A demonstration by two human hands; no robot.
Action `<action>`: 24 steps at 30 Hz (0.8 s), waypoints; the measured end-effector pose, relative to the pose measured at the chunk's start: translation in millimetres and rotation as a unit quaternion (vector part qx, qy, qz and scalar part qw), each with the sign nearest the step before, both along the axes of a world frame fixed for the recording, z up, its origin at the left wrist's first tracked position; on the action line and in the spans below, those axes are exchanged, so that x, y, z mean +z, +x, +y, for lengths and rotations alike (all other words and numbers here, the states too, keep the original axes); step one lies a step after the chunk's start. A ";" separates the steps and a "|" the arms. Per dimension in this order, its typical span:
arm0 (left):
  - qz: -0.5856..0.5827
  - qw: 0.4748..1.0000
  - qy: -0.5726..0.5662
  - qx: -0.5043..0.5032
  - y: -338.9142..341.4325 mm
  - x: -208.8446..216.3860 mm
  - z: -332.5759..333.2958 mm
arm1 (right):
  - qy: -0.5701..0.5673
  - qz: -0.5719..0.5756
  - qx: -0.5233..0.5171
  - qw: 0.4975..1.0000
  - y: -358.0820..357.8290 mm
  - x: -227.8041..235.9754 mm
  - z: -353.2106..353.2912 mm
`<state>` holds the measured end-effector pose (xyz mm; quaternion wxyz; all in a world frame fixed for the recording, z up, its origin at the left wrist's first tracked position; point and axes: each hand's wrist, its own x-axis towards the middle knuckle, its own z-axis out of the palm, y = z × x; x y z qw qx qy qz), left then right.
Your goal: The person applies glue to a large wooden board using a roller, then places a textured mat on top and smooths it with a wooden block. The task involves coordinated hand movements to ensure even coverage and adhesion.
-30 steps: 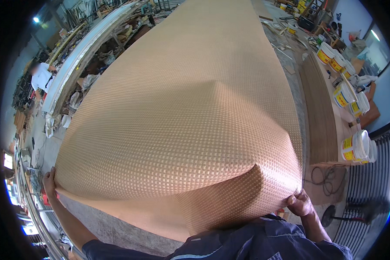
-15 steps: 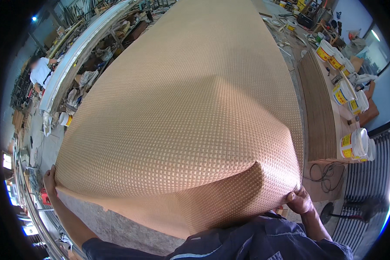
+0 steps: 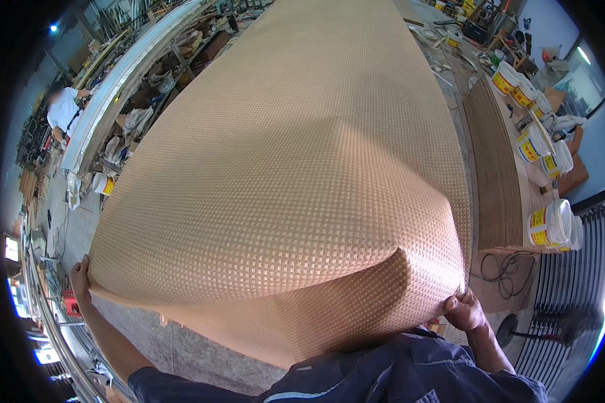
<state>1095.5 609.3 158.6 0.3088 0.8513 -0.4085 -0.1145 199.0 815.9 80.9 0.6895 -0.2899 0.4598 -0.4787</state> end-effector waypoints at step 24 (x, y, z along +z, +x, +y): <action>-0.035 0.999 0.041 0.003 -3.0 -48.8 16.2 | 0.077 0.004 0.000 0.997 -6.5 -22.5 6.0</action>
